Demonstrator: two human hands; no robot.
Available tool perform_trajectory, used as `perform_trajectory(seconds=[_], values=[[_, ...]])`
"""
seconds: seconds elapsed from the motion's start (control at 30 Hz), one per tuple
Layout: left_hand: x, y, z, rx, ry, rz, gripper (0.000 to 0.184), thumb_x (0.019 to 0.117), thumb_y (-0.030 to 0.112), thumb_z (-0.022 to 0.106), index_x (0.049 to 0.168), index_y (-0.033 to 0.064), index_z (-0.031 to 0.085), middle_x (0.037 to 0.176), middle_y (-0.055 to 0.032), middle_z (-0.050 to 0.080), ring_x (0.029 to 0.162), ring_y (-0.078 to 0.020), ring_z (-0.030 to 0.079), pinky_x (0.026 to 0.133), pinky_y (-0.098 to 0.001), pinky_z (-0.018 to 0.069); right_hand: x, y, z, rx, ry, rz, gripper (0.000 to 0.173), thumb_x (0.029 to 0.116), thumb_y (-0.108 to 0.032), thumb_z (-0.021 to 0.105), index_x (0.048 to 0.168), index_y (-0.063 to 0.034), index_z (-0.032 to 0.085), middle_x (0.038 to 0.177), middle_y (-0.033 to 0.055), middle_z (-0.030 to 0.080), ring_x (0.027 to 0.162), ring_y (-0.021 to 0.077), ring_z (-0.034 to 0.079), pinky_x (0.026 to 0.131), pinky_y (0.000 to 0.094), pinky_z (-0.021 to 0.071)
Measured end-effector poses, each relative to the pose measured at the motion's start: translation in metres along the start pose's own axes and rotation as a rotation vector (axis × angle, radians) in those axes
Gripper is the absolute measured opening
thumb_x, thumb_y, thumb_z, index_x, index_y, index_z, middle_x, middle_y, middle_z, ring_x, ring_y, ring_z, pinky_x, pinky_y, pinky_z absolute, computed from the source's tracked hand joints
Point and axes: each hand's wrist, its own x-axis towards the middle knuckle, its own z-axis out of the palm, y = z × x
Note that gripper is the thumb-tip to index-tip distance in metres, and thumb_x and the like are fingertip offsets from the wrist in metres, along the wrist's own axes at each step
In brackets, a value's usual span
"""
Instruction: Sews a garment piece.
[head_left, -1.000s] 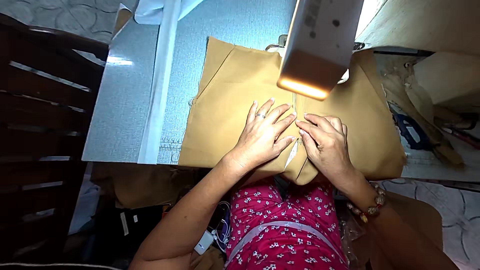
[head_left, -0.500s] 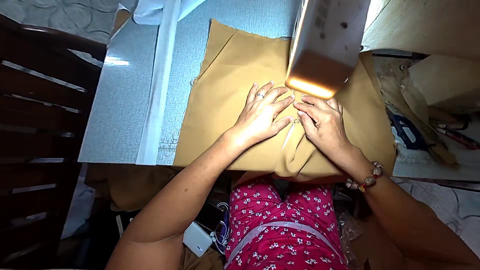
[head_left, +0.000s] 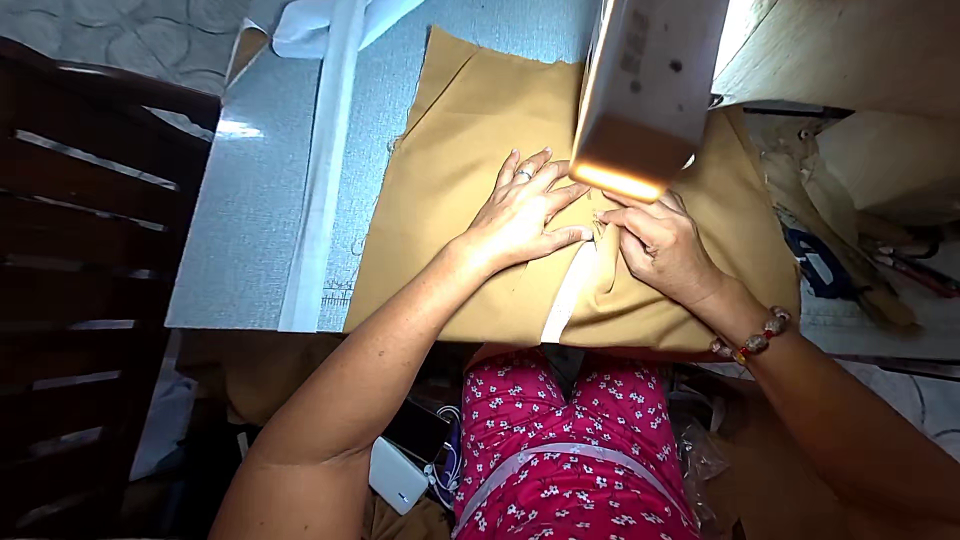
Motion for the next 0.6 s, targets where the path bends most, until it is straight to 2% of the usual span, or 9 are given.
perform_trajectory(seconds=[0.07, 0.1, 0.17, 0.23, 0.27, 0.4, 0.47, 0.53, 0.6], values=[[0.000, -0.001, 0.001, -0.009, 0.008, 0.003, 0.072, 0.0943, 0.067, 0.052, 0.144, 0.0164, 0.061, 0.155, -0.0133, 0.050, 0.151, -0.0438, 0.032, 0.119, -0.0707, 0.0129, -0.002, 0.001, -0.001, 0.013, -0.011, -0.016, 0.031, 0.0883, 0.007, 0.051, 0.107, 0.0011, 0.076, 0.131, 0.0189, 0.068, 0.135, 0.0429, 0.054, 0.113, 0.0502, 0.0409], [0.000, -0.001, 0.001, -0.015, 0.010, 0.004, 0.067, 0.0977, 0.063, 0.048, 0.144, 0.0170, 0.061, 0.155, -0.0130, 0.050, 0.151, -0.0430, 0.032, 0.119, -0.0702, 0.0128, 0.000, 0.004, 0.002, 0.015, 0.009, -0.018, 0.032, 0.0888, 0.005, 0.050, 0.106, -0.0002, 0.076, 0.129, 0.0180, 0.070, 0.133, 0.0422, 0.057, 0.112, 0.0497, 0.0420], [0.000, -0.002, 0.002, -0.040, 0.032, 0.013, 0.052, 0.1067, 0.047, 0.040, 0.142, 0.0179, 0.064, 0.154, -0.0125, 0.052, 0.151, -0.0415, 0.034, 0.120, -0.0688, 0.0128, 0.002, 0.007, 0.005, 0.018, 0.015, -0.021, 0.032, 0.0903, 0.004, 0.049, 0.106, -0.0009, 0.076, 0.128, 0.0180, 0.070, 0.132, 0.0418, 0.058, 0.113, 0.0505, 0.0415], [-0.002, -0.002, 0.003, -0.042, 0.046, 0.051, 0.047, 0.1048, 0.030, 0.038, 0.140, 0.0160, 0.065, 0.152, -0.0128, 0.054, 0.150, -0.0423, 0.034, 0.120, -0.0684, 0.0140, 0.002, 0.007, 0.004, -0.003, -0.005, -0.041, 0.031, 0.0911, 0.003, 0.049, 0.108, -0.0006, 0.075, 0.131, 0.0191, 0.069, 0.134, 0.0435, 0.056, 0.114, 0.0538, 0.0397], [-0.003, -0.001, 0.003, -0.035, 0.054, 0.076, 0.046, 0.1029, 0.028, 0.040, 0.138, 0.0148, 0.066, 0.151, -0.0134, 0.055, 0.150, -0.0430, 0.034, 0.120, -0.0680, 0.0155, 0.002, 0.007, 0.004, -0.019, -0.008, -0.056, 0.031, 0.0914, 0.003, 0.049, 0.108, -0.0007, 0.075, 0.132, 0.0193, 0.068, 0.135, 0.0443, 0.054, 0.114, 0.0550, 0.0390], [-0.010, 0.002, 0.002, -0.019, 0.039, 0.105, 0.048, 0.1031, 0.036, 0.045, 0.140, 0.0130, 0.065, 0.153, -0.0139, 0.053, 0.150, -0.0442, 0.033, 0.121, -0.0667, 0.0165, 0.001, 0.006, 0.003, -0.031, -0.017, -0.100, 0.031, 0.0915, 0.004, 0.050, 0.107, -0.0021, 0.076, 0.130, 0.0182, 0.069, 0.134, 0.0454, 0.054, 0.115, 0.0575, 0.0378], [-0.016, 0.006, 0.000, -0.023, -0.009, 0.085, 0.060, 0.0998, 0.052, 0.050, 0.144, 0.0124, 0.061, 0.156, -0.0133, 0.050, 0.151, -0.0436, 0.031, 0.121, -0.0676, 0.0144, -0.002, 0.002, -0.002, -0.003, -0.036, -0.121, 0.032, 0.0891, 0.007, 0.050, 0.107, 0.0002, 0.076, 0.129, 0.0192, 0.069, 0.135, 0.0456, 0.054, 0.116, 0.0572, 0.0368], [-0.020, 0.011, 0.001, -0.028, -0.011, 0.057, 0.074, 0.0923, 0.065, 0.056, 0.143, 0.0107, 0.061, 0.154, -0.0136, 0.051, 0.150, -0.0429, 0.035, 0.120, -0.0693, 0.0158, -0.004, 0.001, -0.004, 0.016, -0.037, -0.121, 0.032, 0.0872, 0.008, 0.051, 0.106, 0.0013, 0.076, 0.129, 0.0197, 0.069, 0.135, 0.0454, 0.054, 0.116, 0.0569, 0.0368], [-0.020, 0.017, 0.002, -0.028, 0.008, 0.020, 0.066, 0.0945, 0.058, 0.058, 0.139, 0.0104, 0.064, 0.152, -0.0133, 0.054, 0.148, -0.0419, 0.038, 0.118, -0.0704, 0.0174, -0.001, 0.005, 0.002, 0.012, -0.011, -0.104, 0.032, 0.0890, 0.005, 0.050, 0.106, -0.0020, 0.077, 0.129, 0.0174, 0.070, 0.134, 0.0438, 0.055, 0.115, 0.0568, 0.0381]])
